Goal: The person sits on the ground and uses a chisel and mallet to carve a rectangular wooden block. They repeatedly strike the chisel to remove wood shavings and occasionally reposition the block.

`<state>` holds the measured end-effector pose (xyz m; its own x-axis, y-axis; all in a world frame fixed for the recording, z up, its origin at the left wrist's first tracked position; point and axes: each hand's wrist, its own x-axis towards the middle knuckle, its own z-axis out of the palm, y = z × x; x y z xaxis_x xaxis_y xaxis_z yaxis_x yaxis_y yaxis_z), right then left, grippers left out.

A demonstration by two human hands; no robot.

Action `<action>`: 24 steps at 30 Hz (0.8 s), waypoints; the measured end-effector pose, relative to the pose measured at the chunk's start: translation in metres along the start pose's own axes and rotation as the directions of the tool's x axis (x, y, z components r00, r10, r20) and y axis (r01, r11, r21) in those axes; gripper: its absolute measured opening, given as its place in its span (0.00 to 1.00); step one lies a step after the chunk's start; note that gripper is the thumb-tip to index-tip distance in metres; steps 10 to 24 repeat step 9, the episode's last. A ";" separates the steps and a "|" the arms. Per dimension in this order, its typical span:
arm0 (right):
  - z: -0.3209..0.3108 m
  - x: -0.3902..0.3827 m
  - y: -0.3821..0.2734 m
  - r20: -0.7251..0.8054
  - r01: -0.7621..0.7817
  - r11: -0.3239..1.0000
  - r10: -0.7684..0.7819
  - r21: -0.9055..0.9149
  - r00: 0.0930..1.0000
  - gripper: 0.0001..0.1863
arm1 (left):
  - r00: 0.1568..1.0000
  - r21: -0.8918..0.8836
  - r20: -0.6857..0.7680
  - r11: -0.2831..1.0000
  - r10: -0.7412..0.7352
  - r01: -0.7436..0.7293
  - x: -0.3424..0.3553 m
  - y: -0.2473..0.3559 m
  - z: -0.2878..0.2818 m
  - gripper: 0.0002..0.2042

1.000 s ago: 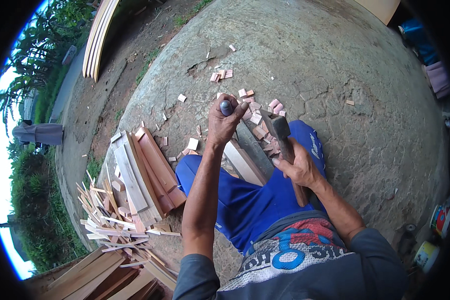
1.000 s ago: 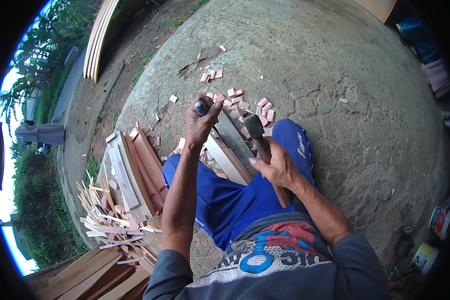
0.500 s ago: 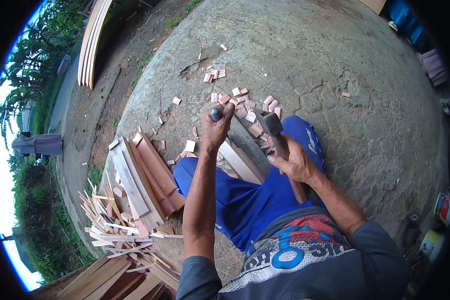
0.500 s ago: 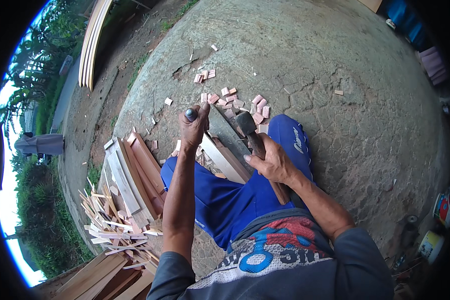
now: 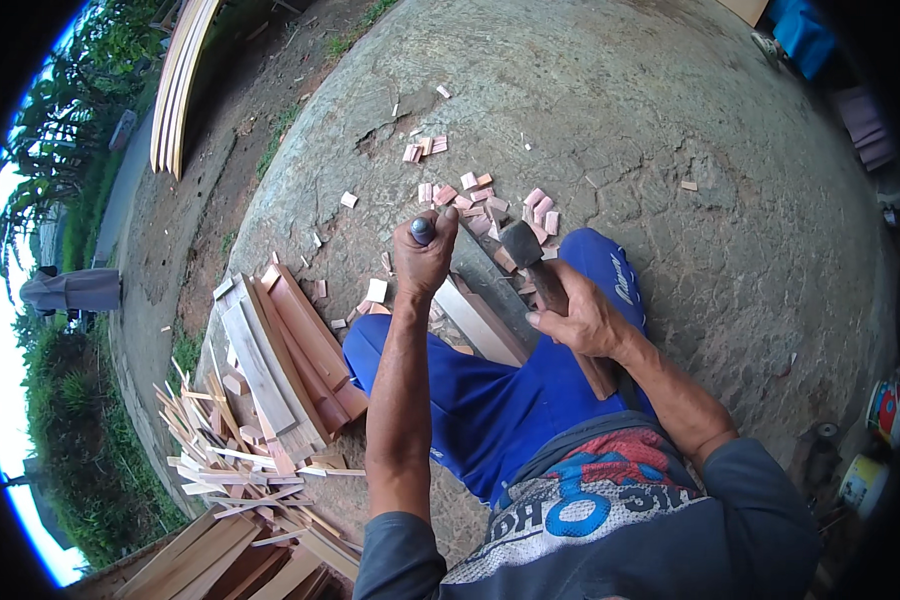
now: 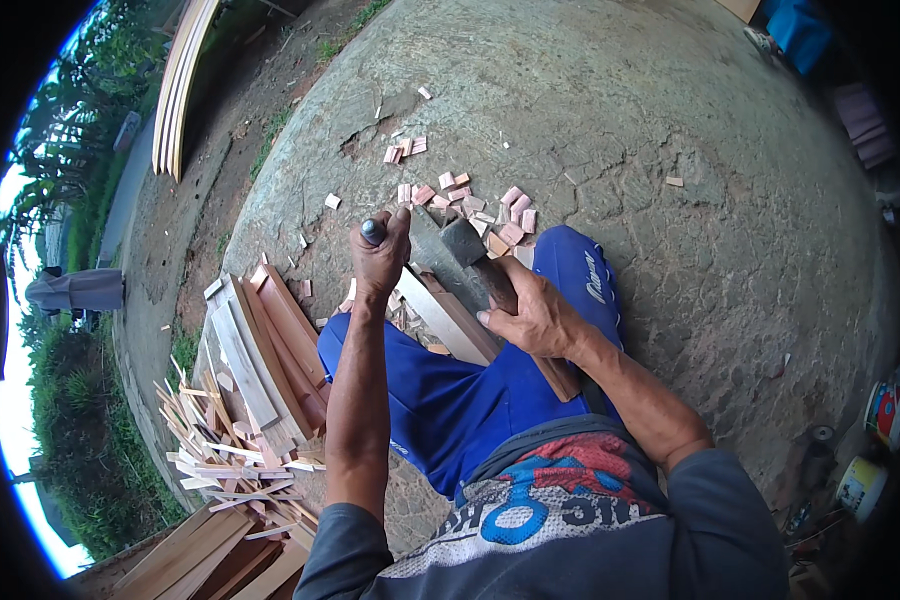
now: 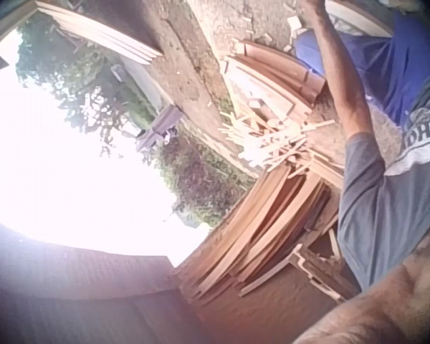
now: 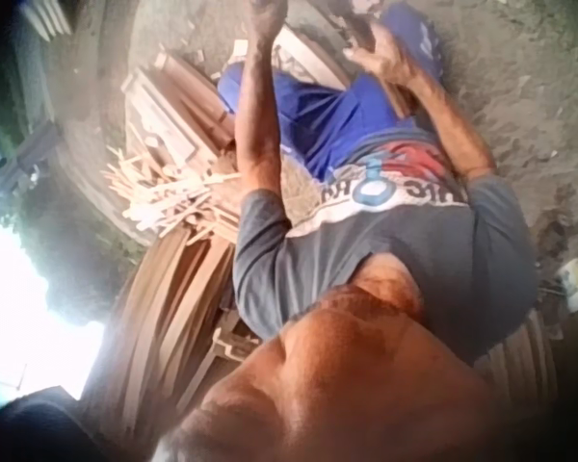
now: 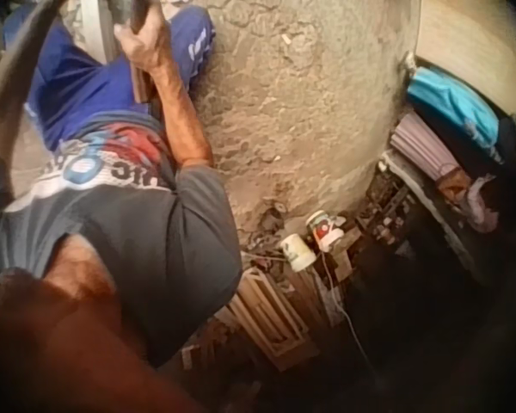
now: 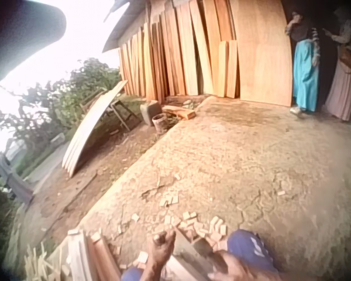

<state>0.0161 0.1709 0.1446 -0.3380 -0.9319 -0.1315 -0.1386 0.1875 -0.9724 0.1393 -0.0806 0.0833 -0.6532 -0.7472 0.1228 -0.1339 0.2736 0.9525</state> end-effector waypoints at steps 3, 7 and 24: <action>-0.001 0.016 -0.014 0.001 0.171 0.978 -0.172 -0.122 0.985 0.27 | 0.999 -0.011 -0.027 0.999 -0.042 0.042 -0.005 0.002 0.001 0.22; -0.010 0.036 -0.064 0.069 0.361 0.861 -0.361 -0.357 0.930 0.30 | 0.929 0.210 -0.039 0.912 0.367 -0.352 -0.008 0.012 -0.002 0.11; -0.009 0.042 -0.083 0.067 0.443 0.781 -0.464 -0.440 0.883 0.33 | 0.947 0.299 0.013 0.902 0.322 -0.311 -0.012 0.008 -0.006 0.12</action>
